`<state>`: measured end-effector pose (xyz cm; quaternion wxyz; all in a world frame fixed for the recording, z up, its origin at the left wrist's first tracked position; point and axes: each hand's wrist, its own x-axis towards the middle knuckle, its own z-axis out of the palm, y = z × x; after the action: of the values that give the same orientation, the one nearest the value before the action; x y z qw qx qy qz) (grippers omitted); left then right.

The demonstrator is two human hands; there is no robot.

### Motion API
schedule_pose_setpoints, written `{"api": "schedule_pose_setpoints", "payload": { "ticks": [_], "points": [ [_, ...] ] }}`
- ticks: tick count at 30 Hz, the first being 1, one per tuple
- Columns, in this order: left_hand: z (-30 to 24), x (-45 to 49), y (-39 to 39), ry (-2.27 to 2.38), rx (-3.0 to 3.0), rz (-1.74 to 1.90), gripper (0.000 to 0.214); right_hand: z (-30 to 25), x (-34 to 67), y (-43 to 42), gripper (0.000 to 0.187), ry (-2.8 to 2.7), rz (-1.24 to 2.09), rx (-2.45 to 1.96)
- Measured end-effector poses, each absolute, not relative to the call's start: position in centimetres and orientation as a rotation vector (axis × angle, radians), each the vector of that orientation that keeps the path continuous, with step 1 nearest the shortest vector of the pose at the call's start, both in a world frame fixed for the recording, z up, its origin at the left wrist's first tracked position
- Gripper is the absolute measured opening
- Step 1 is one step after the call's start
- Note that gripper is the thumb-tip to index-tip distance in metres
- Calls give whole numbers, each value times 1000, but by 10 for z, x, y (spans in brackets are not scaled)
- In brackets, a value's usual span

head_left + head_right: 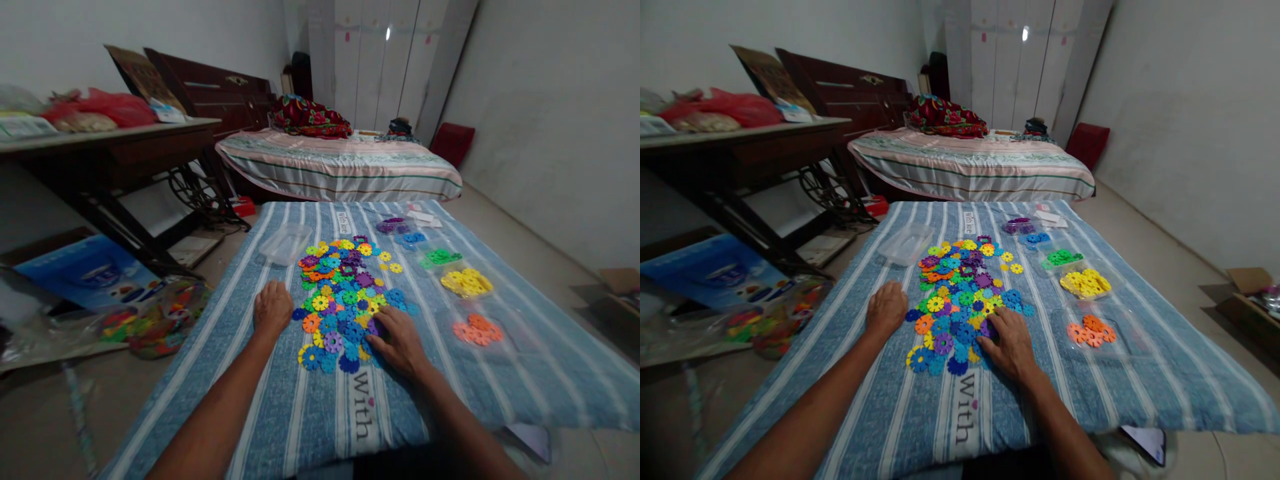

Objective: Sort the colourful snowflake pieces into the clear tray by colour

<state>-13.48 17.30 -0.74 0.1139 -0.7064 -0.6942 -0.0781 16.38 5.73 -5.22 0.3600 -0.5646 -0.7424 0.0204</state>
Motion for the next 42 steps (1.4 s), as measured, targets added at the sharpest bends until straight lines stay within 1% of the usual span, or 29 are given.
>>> {"api": "schedule_pose_setpoints", "payload": {
  "ticks": [6,13,18,21,23,34,42],
  "points": [
    [-15,-137,171,-2055,-2094,-327,41,-56,167,58,37,-1899,49,-1422],
    [-12,-140,167,-2085,-2132,-461,34,-52,166,58,34,-1905,55,-1432],
    [-6,-136,159,-2263,-1819,-546,30,-49,166,56,34,-1905,41,-1440],
    [-6,-136,158,-2391,-1642,-578,35,-48,167,55,34,-1919,47,-1449],
    [-8,-137,161,-2431,-1627,-587,38,-48,167,55,34,-1918,43,-1454],
    [-28,-149,172,-2120,-2068,-480,45,-48,167,56,32,-1914,27,-1435],
    [-27,-151,172,-2106,-2186,-386,47,-47,166,55,32,-1922,25,-1440]
  ]
}}
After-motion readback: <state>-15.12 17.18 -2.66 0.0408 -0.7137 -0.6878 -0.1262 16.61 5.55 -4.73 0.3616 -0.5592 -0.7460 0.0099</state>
